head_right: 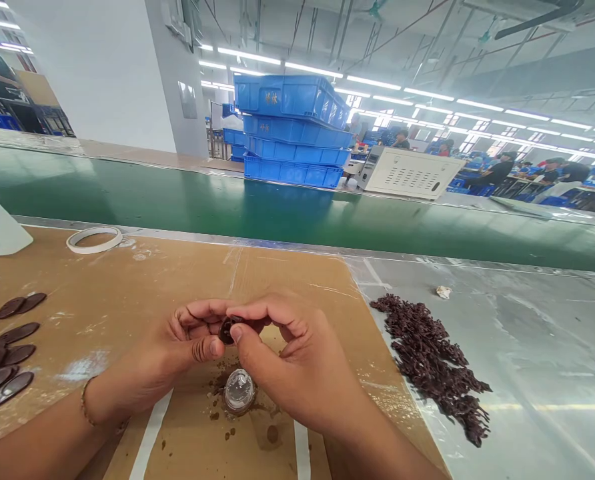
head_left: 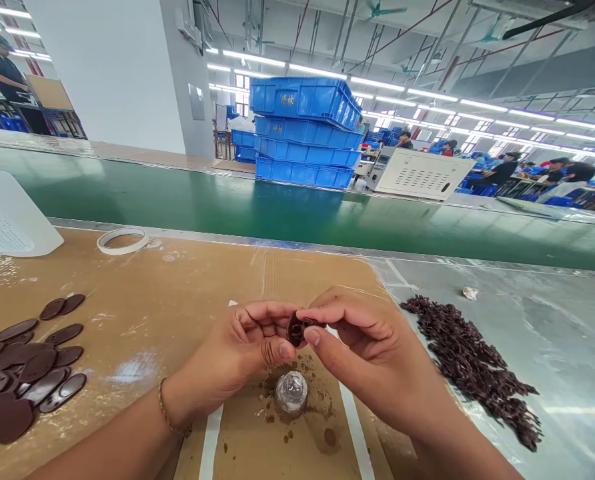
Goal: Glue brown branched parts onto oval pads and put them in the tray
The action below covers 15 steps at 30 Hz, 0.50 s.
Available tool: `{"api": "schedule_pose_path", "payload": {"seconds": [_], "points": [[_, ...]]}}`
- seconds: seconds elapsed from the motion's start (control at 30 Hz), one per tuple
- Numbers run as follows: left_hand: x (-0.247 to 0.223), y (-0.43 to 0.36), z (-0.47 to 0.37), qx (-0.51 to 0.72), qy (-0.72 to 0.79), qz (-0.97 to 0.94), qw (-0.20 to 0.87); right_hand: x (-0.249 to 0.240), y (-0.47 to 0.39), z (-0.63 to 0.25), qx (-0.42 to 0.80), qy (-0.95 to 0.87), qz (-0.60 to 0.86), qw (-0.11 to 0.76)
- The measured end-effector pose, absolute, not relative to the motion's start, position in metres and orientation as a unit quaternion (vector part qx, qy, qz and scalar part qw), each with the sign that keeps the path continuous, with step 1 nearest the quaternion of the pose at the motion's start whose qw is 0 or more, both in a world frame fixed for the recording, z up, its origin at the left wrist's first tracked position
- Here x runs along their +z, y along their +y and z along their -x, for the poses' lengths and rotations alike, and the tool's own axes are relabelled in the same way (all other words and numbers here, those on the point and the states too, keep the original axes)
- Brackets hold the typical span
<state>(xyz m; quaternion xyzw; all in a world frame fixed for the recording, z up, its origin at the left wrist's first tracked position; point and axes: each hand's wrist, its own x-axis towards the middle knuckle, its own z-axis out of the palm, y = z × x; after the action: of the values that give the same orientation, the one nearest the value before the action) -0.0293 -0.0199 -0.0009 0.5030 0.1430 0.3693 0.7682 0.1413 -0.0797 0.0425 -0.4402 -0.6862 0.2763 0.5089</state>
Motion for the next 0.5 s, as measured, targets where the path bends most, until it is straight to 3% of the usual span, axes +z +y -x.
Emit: {"api": "schedule_pose_path", "payload": {"seconds": [0.27, 0.5], "points": [[-0.0034, -0.0209, 0.0269, 0.378, 0.161, -0.479, 0.776, 0.0438, -0.0794, -0.1390, 0.289, -0.664, 0.467, 0.508], [-0.0052, -0.0197, 0.0275, 0.375, 0.196, -0.513, 0.747, 0.0367, -0.0762, -0.1385, 0.370, -0.628, 0.473, 0.495]]}}
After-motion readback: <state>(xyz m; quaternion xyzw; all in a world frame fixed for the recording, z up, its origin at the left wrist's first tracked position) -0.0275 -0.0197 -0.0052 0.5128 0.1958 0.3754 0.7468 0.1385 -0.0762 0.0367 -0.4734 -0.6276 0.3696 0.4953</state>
